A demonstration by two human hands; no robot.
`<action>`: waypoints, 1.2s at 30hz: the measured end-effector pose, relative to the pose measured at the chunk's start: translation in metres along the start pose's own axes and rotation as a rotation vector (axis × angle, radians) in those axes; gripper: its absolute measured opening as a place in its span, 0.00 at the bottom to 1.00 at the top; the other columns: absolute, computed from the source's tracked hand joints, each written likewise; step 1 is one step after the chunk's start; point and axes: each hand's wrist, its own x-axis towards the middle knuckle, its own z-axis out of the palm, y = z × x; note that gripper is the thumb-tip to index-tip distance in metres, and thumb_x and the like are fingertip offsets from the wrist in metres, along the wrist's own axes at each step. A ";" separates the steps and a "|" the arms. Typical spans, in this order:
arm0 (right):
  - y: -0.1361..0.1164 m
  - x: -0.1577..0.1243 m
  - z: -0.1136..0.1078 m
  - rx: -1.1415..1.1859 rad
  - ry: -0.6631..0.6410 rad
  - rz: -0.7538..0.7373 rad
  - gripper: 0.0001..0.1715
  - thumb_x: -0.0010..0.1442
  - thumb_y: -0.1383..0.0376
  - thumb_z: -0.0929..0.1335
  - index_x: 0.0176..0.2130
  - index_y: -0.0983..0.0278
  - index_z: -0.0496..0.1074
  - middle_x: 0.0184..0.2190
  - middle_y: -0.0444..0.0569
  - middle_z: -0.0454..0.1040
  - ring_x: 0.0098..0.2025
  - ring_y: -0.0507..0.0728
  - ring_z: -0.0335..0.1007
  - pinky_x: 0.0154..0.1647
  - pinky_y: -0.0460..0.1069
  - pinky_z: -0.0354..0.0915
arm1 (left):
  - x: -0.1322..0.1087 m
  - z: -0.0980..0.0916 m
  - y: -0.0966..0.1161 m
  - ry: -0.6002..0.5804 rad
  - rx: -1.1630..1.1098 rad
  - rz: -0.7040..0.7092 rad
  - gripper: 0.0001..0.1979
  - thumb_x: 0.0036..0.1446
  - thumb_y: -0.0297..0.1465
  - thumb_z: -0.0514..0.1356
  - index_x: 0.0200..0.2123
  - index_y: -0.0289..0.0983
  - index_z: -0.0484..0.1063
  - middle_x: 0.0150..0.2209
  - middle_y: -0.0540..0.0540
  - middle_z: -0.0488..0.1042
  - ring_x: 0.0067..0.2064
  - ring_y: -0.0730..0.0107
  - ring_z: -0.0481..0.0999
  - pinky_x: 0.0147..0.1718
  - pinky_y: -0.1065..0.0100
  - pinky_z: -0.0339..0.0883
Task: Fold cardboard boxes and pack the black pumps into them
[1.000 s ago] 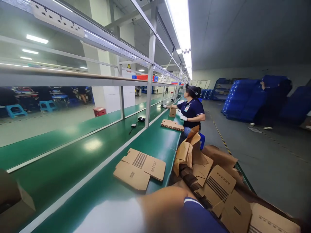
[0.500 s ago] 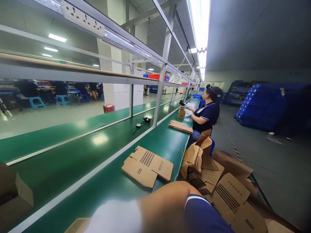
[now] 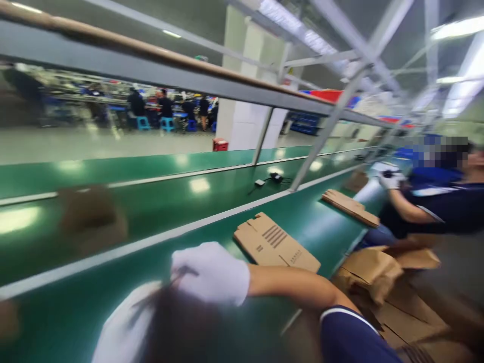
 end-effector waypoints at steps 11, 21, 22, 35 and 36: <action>0.031 0.030 0.036 -0.684 0.202 -0.077 0.09 0.58 0.70 0.59 0.29 0.63 0.66 0.21 0.45 0.66 0.23 0.55 0.59 0.27 0.51 0.38 | 0.026 0.010 -0.006 -0.080 0.021 0.068 0.14 0.63 0.35 0.50 0.39 0.40 0.75 0.35 0.48 0.74 0.38 0.64 0.69 0.41 0.61 0.62; 0.034 0.039 -0.002 0.286 -0.222 0.158 0.12 0.55 0.70 0.61 0.37 0.59 0.70 0.36 0.41 0.75 0.36 0.54 0.69 0.37 0.48 0.61 | 0.038 0.005 -0.013 -0.123 -0.014 0.206 0.13 0.63 0.34 0.51 0.37 0.38 0.75 0.36 0.46 0.75 0.40 0.64 0.70 0.43 0.62 0.63; 0.036 0.042 -0.004 0.382 -0.230 0.199 0.11 0.55 0.69 0.61 0.38 0.60 0.70 0.35 0.42 0.75 0.36 0.54 0.69 0.37 0.48 0.62 | 0.040 0.004 -0.014 -0.123 -0.020 0.222 0.13 0.63 0.34 0.51 0.37 0.38 0.75 0.36 0.46 0.75 0.39 0.65 0.70 0.42 0.62 0.63; 0.171 0.057 0.002 0.253 -0.035 0.640 0.30 0.56 0.55 0.60 0.55 0.65 0.64 0.57 0.53 0.65 0.59 0.61 0.59 0.61 0.55 0.54 | 0.052 -0.051 -0.039 0.698 0.246 0.170 0.18 0.56 0.32 0.58 0.51 0.36 0.66 0.51 0.40 0.70 0.53 0.59 0.68 0.55 0.55 0.61; 0.183 0.053 0.005 0.247 -0.070 0.660 0.30 0.56 0.55 0.60 0.55 0.65 0.63 0.57 0.53 0.65 0.59 0.61 0.59 0.61 0.55 0.54 | 0.047 -0.050 -0.031 0.696 0.284 0.296 0.18 0.56 0.29 0.58 0.50 0.36 0.66 0.49 0.40 0.70 0.52 0.60 0.69 0.53 0.57 0.63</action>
